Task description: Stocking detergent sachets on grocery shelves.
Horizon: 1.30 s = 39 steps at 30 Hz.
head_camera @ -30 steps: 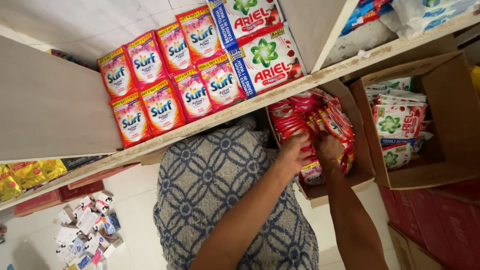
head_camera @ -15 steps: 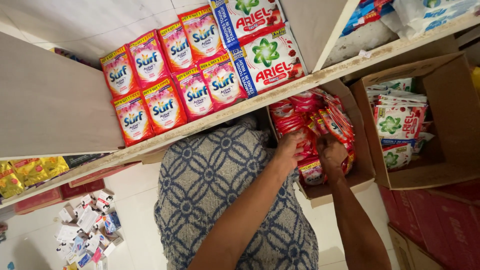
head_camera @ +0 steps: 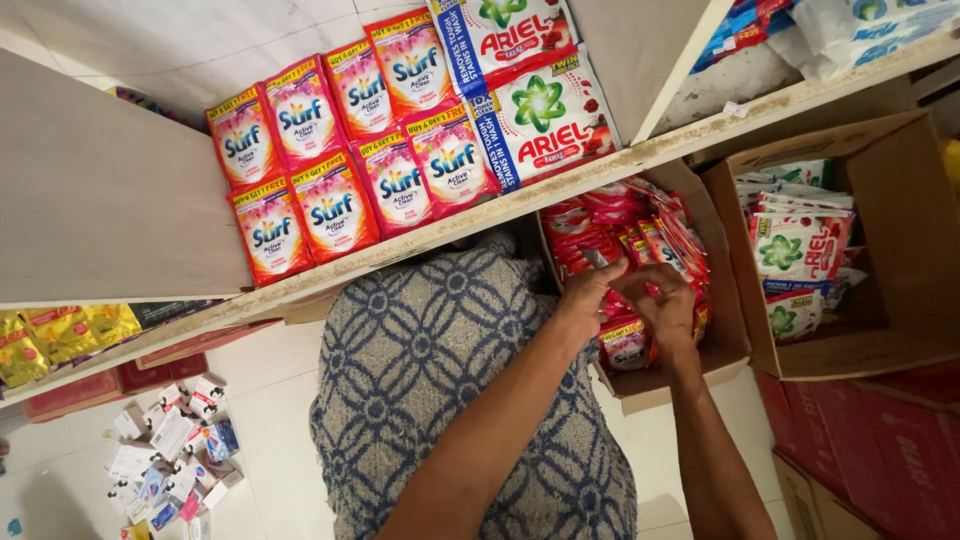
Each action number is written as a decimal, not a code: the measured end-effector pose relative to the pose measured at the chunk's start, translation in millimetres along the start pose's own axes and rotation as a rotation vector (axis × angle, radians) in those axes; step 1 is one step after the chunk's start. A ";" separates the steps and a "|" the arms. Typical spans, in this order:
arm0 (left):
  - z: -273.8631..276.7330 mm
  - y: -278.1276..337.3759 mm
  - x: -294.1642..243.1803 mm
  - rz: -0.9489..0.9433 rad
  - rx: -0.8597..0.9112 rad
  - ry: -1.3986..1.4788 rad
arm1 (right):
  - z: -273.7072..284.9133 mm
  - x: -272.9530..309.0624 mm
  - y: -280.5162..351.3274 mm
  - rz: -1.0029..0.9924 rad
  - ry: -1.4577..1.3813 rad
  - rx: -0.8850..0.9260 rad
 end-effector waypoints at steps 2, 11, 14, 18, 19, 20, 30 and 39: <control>-4.0 11.3 -7.2 0.008 0.002 -0.005 | -0.2 11.0 -3.8 -0.031 -0.028 0.030; -6.1 4.6 -4.1 0.024 0.051 0.196 | 6.3 15.8 -2.8 -0.131 -0.249 0.120; -5.0 24.0 -14.2 0.025 -0.010 0.215 | 30.3 -69.5 0.4 -0.148 -0.521 -0.037; 13.5 3.6 -28.5 -0.404 -0.174 0.085 | 36.4 -139.5 18.8 -0.207 -0.118 0.016; 11.2 12.2 -31.8 -0.402 -0.174 0.086 | 27.3 -164.6 31.9 -0.208 -0.117 0.017; 6.8 22.8 -39.9 -0.459 -0.152 0.080 | 12.1 -189.7 45.5 -0.192 0.246 0.144; 13.1 12.6 -36.3 -0.468 -0.164 0.123 | -59.3 -191.4 99.7 -0.374 0.865 0.597; 8.5 6.1 -28.6 -0.417 -0.089 0.224 | -67.6 -161.2 97.5 -0.194 0.915 0.565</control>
Point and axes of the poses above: each hand's wrist, its own y-axis away from the middle knuckle, its own z-axis out of the back of the hand, x = y × z, the point moved 9 cm from there along -y, towards the middle knuckle, and after that the axes turned 3 degrees about z, right-handed, at the moved point
